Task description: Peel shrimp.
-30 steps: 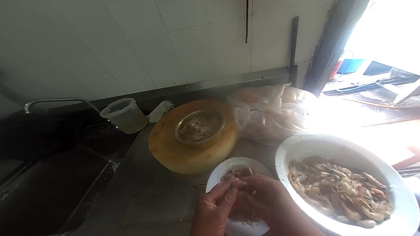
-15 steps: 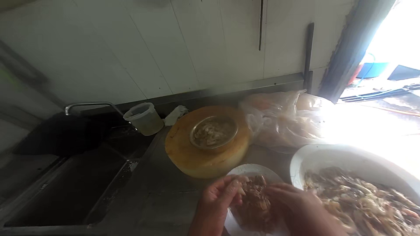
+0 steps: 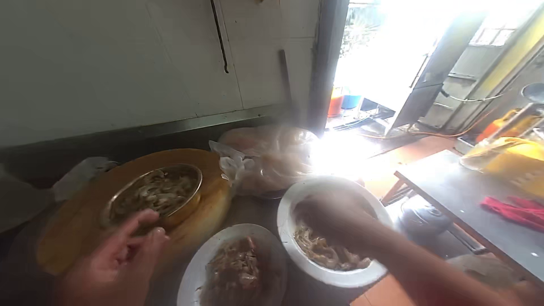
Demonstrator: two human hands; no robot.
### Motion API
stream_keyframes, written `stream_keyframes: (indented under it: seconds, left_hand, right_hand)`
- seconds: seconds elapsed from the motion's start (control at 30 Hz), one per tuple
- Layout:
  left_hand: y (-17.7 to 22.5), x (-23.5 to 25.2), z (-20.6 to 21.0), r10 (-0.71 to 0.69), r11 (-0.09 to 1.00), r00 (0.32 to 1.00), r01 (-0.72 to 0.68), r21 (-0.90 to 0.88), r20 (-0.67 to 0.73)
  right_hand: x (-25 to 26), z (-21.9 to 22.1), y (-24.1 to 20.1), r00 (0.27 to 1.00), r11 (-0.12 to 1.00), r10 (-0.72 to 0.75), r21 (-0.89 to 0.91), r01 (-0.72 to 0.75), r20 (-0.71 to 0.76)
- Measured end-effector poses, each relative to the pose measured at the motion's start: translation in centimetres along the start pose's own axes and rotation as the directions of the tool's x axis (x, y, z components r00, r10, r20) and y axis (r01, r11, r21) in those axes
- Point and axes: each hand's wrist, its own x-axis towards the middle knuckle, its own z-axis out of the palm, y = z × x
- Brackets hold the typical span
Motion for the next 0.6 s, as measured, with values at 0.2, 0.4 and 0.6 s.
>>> stream_keyframes:
  seconds: [0.2,0.4,0.6]
  left_hand:
    - [-0.3,-4.5,4.8,0.004,0.983,0.989,0.023,-0.181,0.149]
    - [0.5,-5.4,6.7,0.088,0.980,0.982,-0.056,-0.189,0.170]
    - [1.0,-5.5,6.3,0.091,0.963,0.981,-0.042,-0.268,0.173]
  right_hand:
    - [1.9,1.2,5.9,0.970,0.982,-0.007,-0.183,0.053,0.243]
    - [4.1,3.3,4.3,0.898,0.969,-0.059,-0.190,0.156,0.436]
    - [2.7,-0.1,5.4,0.944,0.991,-0.104,0.108,0.073,0.313]
